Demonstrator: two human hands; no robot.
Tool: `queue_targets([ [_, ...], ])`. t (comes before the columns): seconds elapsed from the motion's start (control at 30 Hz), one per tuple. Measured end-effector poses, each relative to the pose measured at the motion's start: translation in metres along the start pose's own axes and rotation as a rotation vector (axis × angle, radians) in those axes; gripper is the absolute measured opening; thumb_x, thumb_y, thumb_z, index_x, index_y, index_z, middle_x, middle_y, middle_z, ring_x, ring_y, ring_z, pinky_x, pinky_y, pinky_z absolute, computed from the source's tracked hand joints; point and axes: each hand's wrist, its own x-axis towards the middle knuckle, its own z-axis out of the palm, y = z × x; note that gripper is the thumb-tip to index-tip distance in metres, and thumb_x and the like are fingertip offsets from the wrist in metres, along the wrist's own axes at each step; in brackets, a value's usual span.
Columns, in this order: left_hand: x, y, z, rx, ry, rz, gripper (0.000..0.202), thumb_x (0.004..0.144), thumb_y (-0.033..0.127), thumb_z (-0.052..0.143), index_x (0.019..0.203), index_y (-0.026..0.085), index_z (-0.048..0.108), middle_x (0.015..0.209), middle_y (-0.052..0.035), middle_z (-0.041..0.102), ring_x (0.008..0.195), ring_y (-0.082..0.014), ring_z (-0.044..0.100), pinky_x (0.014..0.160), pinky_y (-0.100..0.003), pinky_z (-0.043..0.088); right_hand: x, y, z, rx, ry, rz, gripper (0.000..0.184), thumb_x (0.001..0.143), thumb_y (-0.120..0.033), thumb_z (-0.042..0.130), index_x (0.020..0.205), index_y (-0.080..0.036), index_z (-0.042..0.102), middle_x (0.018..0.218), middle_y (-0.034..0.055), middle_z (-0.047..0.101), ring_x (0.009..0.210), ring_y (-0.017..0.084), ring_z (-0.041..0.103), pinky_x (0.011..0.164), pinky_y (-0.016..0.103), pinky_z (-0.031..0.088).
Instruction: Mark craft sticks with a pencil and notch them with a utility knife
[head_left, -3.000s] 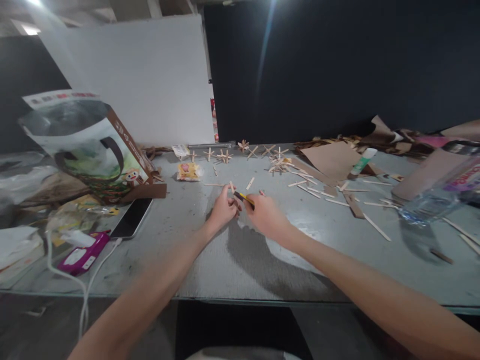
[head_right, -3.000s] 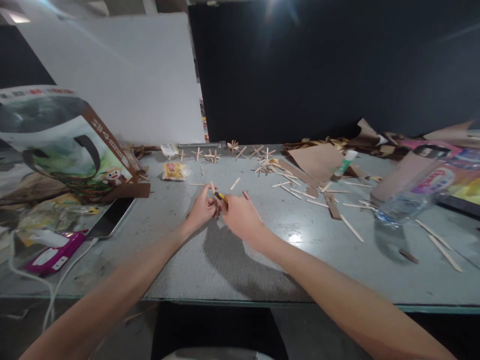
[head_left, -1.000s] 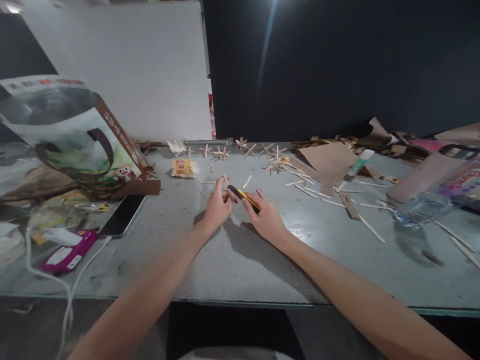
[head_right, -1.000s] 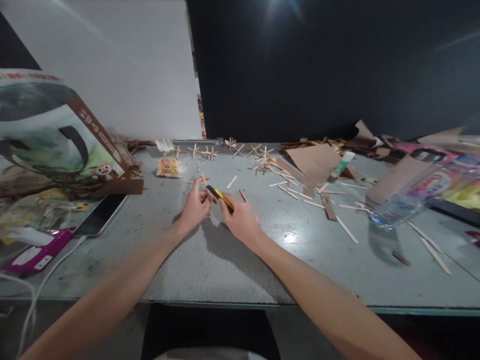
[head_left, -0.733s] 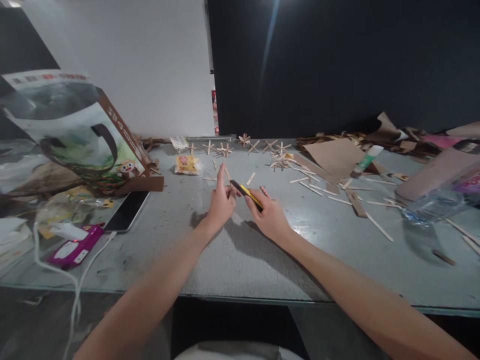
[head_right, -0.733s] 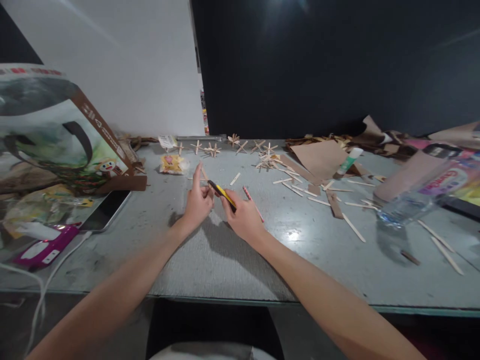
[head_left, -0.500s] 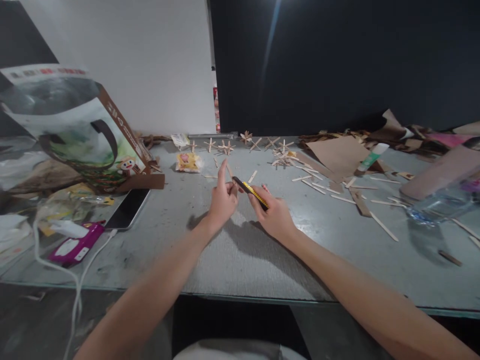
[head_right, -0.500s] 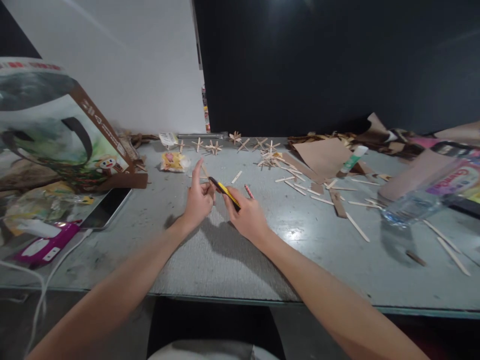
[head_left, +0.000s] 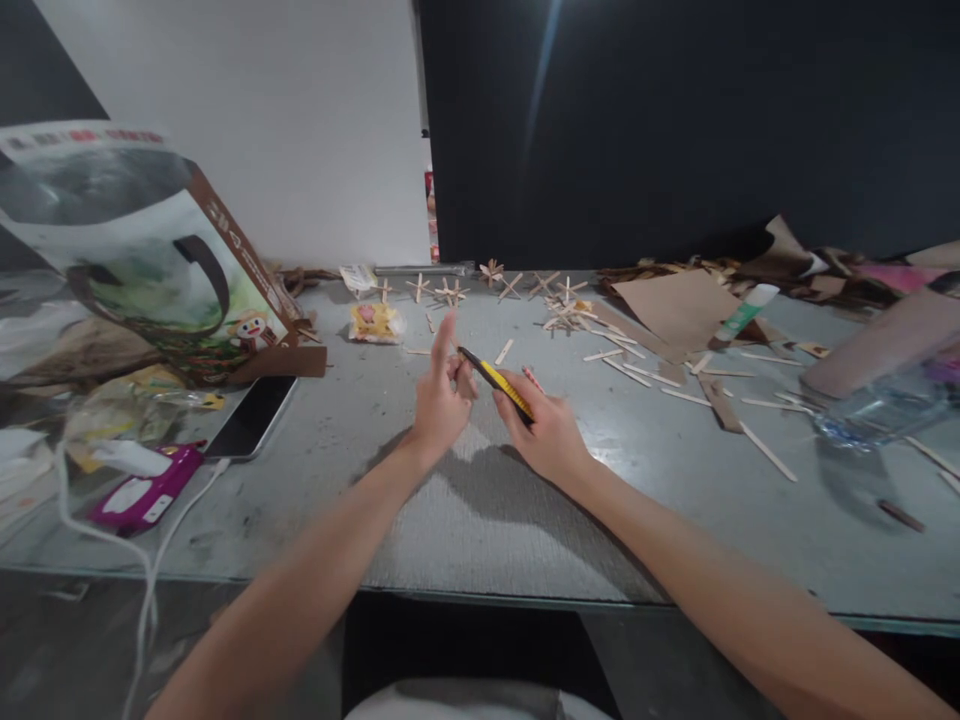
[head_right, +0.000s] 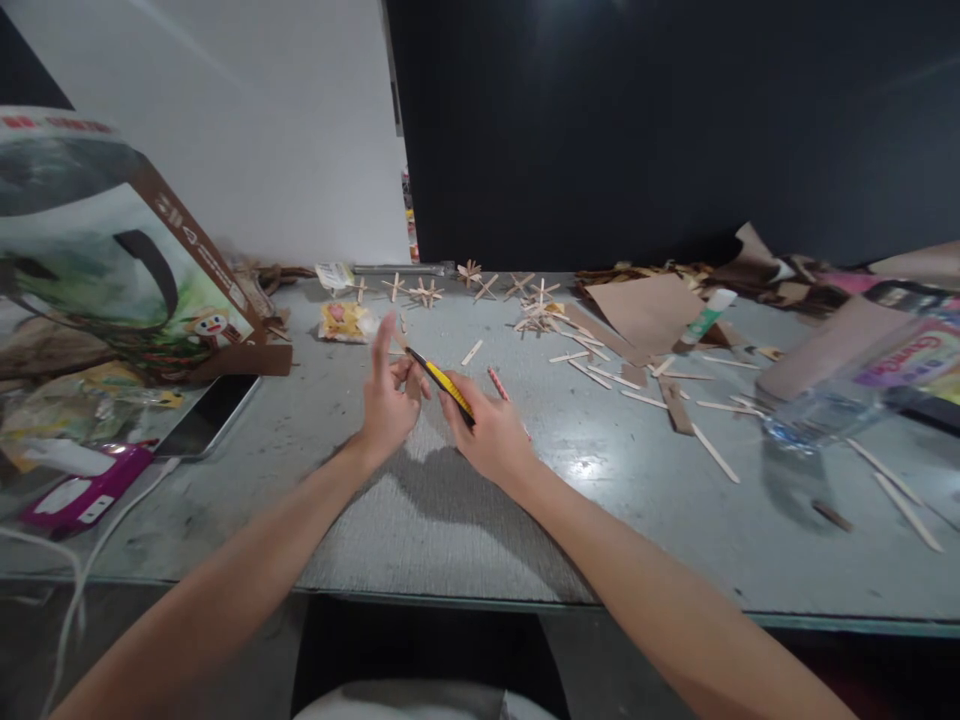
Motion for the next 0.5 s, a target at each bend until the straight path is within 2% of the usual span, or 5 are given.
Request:
queue_targets([
  [0.1, 0.003, -0.006, 0.0, 0.056, -0.003, 0.022, 0.061, 0.101, 0.021, 0.047, 0.159, 0.031, 0.031, 0.072, 0.0023, 0.061, 0.061, -0.0141, 0.055, 0.069, -0.025, 0.048, 0.001, -0.001, 0.0, -0.022, -0.003, 0.028, 0.039, 0.106, -0.038, 0.042, 0.134, -0.021, 0.063, 0.103, 0.0073, 0.078, 0.08, 0.021, 0.075, 0.115, 0.045, 0.039],
  [0.23, 0.01, -0.022, -0.002, 0.207, -0.033, 0.007, 0.065, 0.094, 0.01, 0.049, 0.156, 0.03, 0.04, 0.08, -0.0002, 0.065, 0.064, -0.0129, 0.055, 0.068, -0.022, 0.045, 0.006, -0.004, 0.001, -0.02, -0.058, 0.126, 0.041, 0.105, -0.04, 0.041, 0.128, -0.019, 0.067, 0.088, 0.008, 0.075, 0.073, 0.021, 0.07, 0.089, 0.035, 0.051],
  [0.37, 0.018, -0.035, -0.01, 0.419, -0.142, 0.003, 0.074, 0.084, 0.001, 0.051, 0.152, 0.031, 0.048, 0.075, 0.0005, 0.061, 0.065, -0.0159, 0.055, 0.067, -0.023, 0.041, 0.014, -0.007, 0.003, 0.077, -0.069, 0.204, 0.038, 0.102, -0.04, 0.042, 0.108, -0.017, 0.071, 0.074, 0.0029, 0.065, 0.063, 0.016, 0.057, 0.07, 0.028, 0.046],
  [0.5, 0.023, -0.031, -0.012, 0.674, -0.237, 0.115, 0.077, 0.081, -0.002, 0.051, 0.15, 0.032, 0.053, 0.072, -0.0005, 0.056, 0.067, -0.0186, 0.052, 0.067, -0.024, 0.04, 0.02, -0.01, 0.004, 0.2, -0.012, 0.329, 0.037, 0.098, -0.044, 0.044, 0.083, -0.017, 0.066, 0.06, -0.0036, 0.046, 0.057, 0.014, 0.041, 0.061, 0.026, 0.038],
])
